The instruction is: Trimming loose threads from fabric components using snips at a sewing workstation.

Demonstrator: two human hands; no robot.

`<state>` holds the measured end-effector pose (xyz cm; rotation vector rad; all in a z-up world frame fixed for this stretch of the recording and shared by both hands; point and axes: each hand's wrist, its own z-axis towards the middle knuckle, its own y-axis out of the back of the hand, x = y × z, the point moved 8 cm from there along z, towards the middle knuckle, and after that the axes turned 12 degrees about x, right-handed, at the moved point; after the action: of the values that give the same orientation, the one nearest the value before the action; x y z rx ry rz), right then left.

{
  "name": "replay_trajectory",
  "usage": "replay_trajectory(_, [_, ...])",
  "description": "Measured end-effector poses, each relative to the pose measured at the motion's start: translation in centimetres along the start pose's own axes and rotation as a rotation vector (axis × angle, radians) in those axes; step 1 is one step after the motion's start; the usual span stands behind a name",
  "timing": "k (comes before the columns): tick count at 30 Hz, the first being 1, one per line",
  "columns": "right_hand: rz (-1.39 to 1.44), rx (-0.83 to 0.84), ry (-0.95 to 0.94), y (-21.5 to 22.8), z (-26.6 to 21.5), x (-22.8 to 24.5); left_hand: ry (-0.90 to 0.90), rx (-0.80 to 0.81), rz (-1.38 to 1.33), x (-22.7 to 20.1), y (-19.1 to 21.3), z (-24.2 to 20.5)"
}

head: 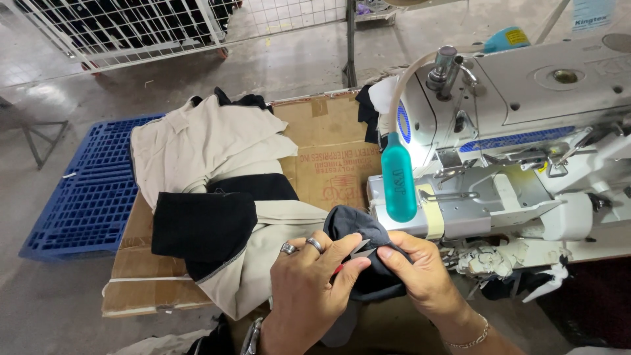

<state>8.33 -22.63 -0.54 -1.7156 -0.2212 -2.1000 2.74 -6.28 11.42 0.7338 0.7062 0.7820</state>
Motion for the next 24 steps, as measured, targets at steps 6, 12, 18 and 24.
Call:
replay_trajectory(6, [-0.042, 0.01, -0.027, 0.0, -0.1, -0.8, 0.145, 0.147, -0.715, 1.5, -0.2, -0.1])
replay_trajectory(12, [0.031, -0.019, -0.016, 0.2, -0.3, -1.4, 0.209, 0.179, -0.393, 2.3, -1.1, -0.8])
replay_trajectory(18, [0.031, -0.009, -0.016, -0.1, -0.4, -1.4, 0.111, 0.134, -0.112, 1.1, -1.4, -1.3])
replay_trajectory(24, [0.038, -0.002, -0.023, -0.4, -0.4, -1.2, 0.075, 0.104, -0.092, 0.8, -1.0, -1.4])
